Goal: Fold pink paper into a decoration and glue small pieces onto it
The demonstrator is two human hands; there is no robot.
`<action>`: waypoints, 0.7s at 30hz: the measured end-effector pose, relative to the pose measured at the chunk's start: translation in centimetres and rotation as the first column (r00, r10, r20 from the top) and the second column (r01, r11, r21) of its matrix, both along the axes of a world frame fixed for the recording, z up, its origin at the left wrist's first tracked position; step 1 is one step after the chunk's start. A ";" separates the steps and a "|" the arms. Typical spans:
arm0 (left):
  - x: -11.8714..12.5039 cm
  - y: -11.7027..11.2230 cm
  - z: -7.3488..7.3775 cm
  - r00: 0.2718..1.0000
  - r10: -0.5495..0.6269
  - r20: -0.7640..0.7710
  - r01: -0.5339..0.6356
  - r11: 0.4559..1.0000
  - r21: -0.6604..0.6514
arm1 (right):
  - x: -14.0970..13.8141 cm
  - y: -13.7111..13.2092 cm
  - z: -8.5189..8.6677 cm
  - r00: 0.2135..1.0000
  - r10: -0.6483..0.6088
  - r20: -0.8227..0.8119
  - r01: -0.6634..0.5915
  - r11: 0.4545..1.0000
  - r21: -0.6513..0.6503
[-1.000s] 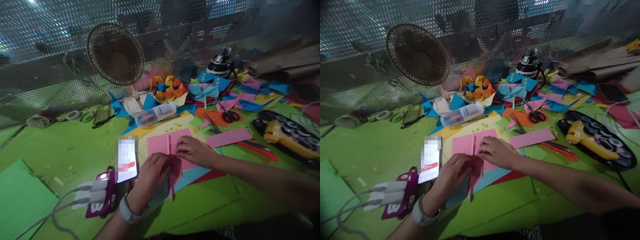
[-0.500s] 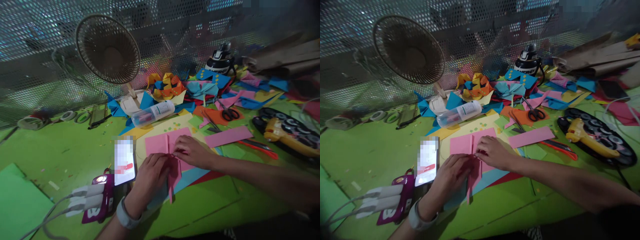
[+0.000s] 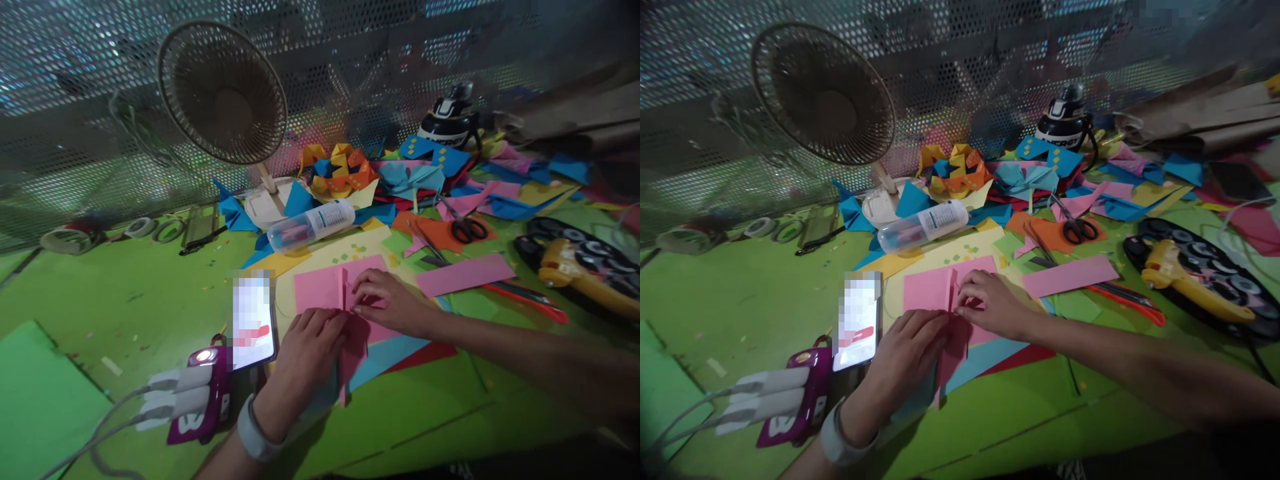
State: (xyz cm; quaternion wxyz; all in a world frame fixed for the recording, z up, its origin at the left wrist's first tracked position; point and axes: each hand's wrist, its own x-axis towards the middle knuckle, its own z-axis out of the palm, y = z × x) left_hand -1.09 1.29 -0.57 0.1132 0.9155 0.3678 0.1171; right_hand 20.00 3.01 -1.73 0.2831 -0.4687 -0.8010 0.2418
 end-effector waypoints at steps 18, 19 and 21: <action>0.0 -0.4 -0.2 0.988 -0.037 -0.150 0.053 0.993 0.108 | -0.3 -0.7 0.4 0.988 -0.046 0.150 0.049 0.999 -0.014; 0.1 -0.5 0.0 0.984 -0.051 -0.171 0.070 0.991 0.112 | -0.3 -0.7 0.4 0.988 -0.043 0.150 0.045 0.999 -0.012; 0.2 -0.6 0.4 0.976 -0.081 -0.201 0.107 0.987 0.120 | -0.3 -0.7 0.5 0.988 -0.040 0.150 0.042 0.999 -0.011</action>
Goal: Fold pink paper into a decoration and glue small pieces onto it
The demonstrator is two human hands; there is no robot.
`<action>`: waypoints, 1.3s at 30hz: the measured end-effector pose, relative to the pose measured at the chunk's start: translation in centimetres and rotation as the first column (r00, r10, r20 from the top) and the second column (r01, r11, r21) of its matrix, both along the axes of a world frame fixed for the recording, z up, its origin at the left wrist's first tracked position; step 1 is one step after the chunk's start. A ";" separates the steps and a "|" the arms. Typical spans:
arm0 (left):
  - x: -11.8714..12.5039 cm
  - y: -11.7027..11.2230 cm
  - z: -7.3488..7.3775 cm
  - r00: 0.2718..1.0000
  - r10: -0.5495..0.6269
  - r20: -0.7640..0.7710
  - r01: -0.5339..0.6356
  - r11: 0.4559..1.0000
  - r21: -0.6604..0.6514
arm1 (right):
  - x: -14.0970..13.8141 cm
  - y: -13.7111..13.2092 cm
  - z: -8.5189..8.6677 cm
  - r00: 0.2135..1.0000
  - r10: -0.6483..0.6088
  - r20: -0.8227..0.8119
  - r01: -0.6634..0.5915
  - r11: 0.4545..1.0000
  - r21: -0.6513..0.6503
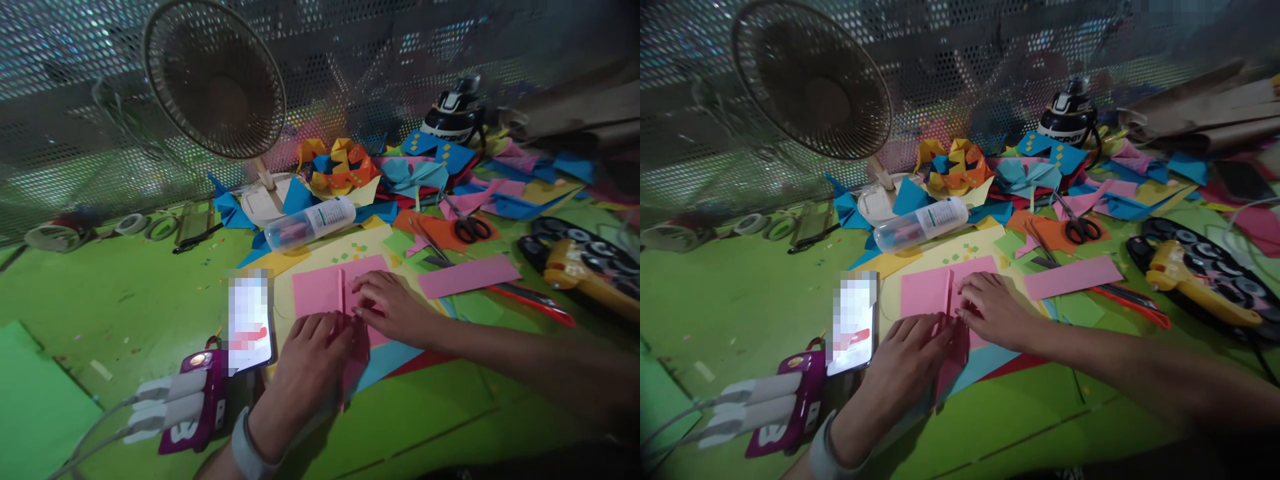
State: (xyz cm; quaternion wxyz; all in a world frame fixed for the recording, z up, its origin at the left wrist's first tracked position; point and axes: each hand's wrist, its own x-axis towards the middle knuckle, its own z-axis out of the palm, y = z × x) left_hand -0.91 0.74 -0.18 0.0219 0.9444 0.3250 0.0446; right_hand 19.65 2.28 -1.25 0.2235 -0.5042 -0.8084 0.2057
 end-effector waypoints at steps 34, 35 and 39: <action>1.0 -0.4 0.0 0.998 0.055 -0.023 -0.055 0.998 -0.002 | 0.1 0.0 -0.1 0.999 -0.008 -0.047 0.007 0.999 -0.037; 1.0 -0.4 0.0 0.998 0.056 -0.023 -0.056 0.998 0.000 | 0.1 0.0 -0.1 0.999 -0.007 -0.044 0.006 0.999 -0.039; 1.0 -0.4 0.1 0.998 0.054 -0.019 -0.053 0.999 0.008 | 0.1 0.0 0.0 0.999 0.013 -0.031 -0.015 0.998 -0.055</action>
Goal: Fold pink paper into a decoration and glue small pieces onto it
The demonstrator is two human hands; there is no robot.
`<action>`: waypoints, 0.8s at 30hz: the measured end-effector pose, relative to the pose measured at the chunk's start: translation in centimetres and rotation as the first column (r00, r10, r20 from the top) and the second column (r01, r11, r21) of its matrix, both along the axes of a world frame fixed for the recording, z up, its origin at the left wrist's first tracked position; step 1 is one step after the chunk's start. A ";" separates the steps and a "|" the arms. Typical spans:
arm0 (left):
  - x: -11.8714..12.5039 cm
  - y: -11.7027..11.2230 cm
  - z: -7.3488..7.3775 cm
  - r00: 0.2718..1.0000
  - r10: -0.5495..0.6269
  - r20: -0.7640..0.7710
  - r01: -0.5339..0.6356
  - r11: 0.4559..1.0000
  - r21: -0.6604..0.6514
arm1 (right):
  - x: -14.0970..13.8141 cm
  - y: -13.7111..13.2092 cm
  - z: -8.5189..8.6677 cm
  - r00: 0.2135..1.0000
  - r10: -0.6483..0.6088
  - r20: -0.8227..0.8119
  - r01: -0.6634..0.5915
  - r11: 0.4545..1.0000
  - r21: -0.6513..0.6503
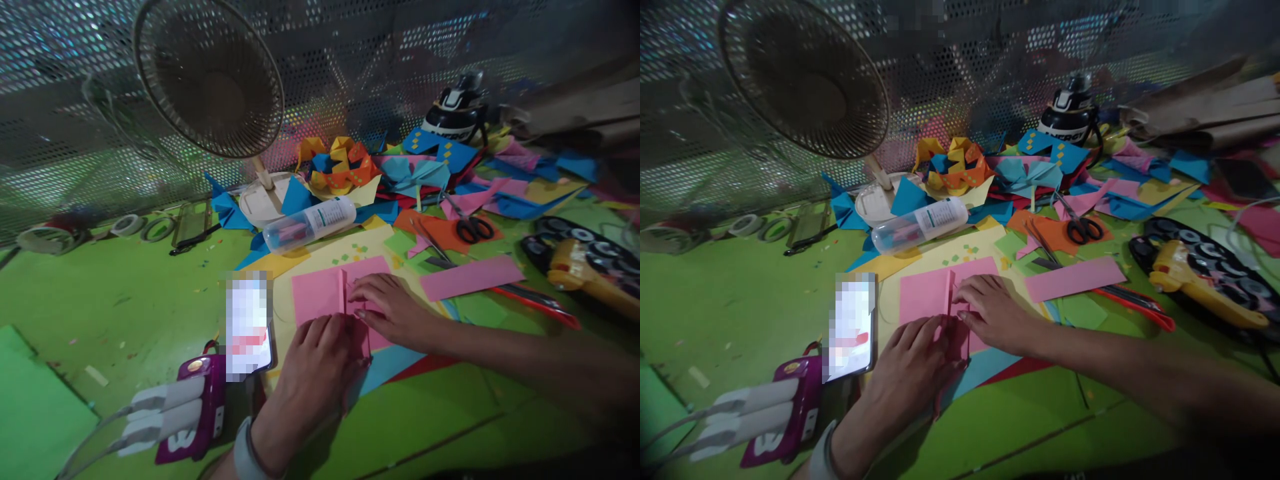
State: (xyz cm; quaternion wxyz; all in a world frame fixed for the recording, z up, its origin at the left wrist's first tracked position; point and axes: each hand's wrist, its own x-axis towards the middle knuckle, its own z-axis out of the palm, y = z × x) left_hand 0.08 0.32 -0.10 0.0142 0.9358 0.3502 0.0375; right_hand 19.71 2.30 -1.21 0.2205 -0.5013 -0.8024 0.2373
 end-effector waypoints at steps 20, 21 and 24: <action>0.3 -0.3 -0.1 0.999 0.026 0.047 -0.026 1.000 0.000 | 1.2 1.8 1.2 0.967 -0.126 -0.221 0.081 0.976 -0.204; 0.3 -0.3 -0.2 0.998 0.031 0.050 -0.031 0.999 0.007 | 1.2 2.0 1.4 0.979 -0.117 -0.167 0.068 0.961 -0.269; 0.3 -0.4 -0.3 0.998 0.038 0.052 -0.039 0.999 0.026 | 1.2 2.8 1.4 0.997 -0.003 -0.081 -0.042 0.836 -0.547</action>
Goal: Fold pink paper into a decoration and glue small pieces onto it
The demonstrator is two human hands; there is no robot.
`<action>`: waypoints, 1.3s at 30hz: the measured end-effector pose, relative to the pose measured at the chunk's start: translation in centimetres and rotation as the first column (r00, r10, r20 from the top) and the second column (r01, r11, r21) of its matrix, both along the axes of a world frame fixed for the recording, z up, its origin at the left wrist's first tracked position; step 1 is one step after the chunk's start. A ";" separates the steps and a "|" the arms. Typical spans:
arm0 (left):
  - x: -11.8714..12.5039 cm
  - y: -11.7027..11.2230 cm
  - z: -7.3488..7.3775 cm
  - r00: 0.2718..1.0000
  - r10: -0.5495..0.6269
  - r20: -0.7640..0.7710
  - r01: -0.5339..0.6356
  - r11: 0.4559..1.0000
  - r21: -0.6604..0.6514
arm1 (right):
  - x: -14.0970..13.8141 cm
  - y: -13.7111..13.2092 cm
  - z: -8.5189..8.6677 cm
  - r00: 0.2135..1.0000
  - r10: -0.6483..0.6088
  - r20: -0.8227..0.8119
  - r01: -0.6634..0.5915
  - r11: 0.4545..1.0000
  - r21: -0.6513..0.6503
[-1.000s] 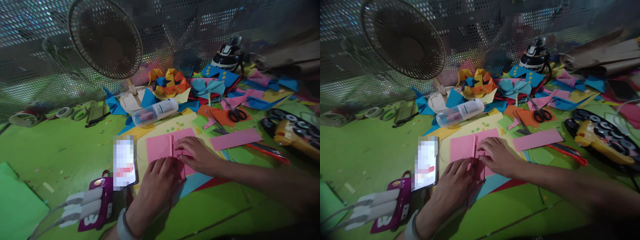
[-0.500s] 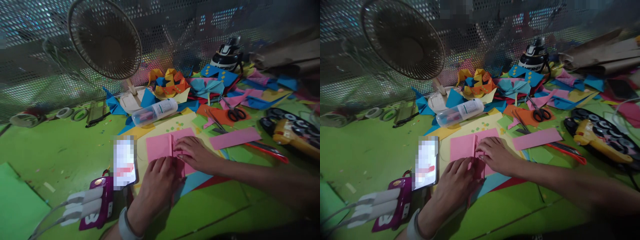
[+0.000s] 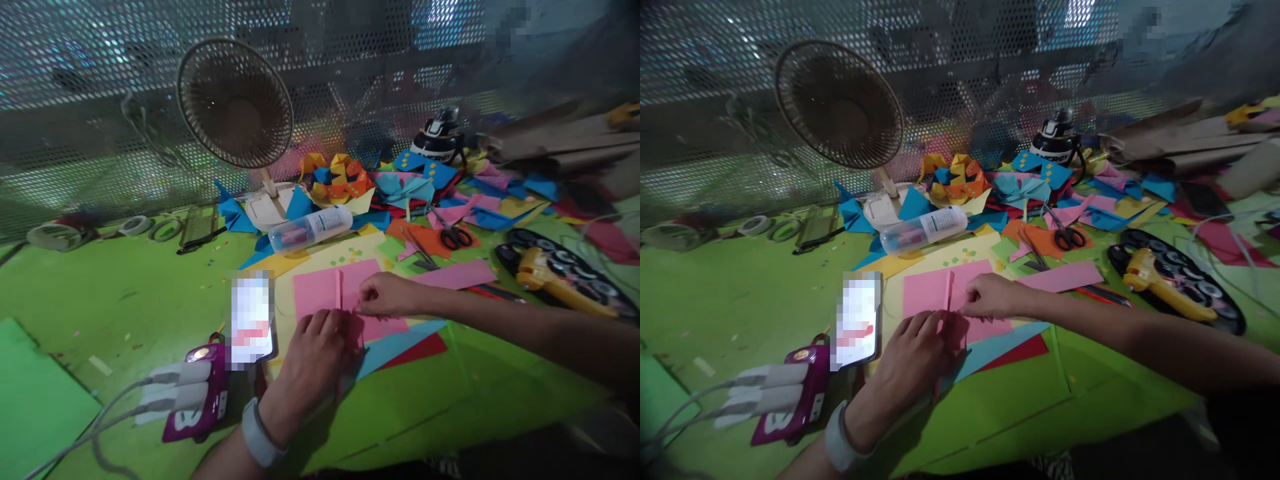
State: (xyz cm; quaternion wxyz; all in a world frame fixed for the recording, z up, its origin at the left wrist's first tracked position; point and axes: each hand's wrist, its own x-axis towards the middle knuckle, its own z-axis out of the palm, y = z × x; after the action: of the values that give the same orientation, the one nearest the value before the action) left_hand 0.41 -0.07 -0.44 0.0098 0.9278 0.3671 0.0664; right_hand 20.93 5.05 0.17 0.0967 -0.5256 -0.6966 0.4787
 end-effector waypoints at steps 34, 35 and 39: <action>-0.5 1.6 2.6 0.955 0.246 0.169 -0.210 0.956 -0.206 | 0.9 2.4 -1.6 0.983 0.087 -0.159 -0.139 0.924 -0.355; -0.2 1.9 2.7 0.947 0.290 0.138 -0.252 0.937 -0.240 | 0.9 2.4 -1.7 0.983 0.089 -0.162 -0.142 0.923 -0.357; 0.9 3.3 2.5 0.936 0.352 0.003 -0.316 0.844 -0.434 | 0.9 2.4 -1.7 0.983 0.086 -0.162 -0.140 0.925 -0.354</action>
State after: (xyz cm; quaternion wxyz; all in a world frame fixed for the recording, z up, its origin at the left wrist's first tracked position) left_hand 1.33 3.22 2.05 0.2161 0.8212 0.5277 0.0231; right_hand 21.78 7.45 -1.57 0.0198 -0.4575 -0.6162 0.6408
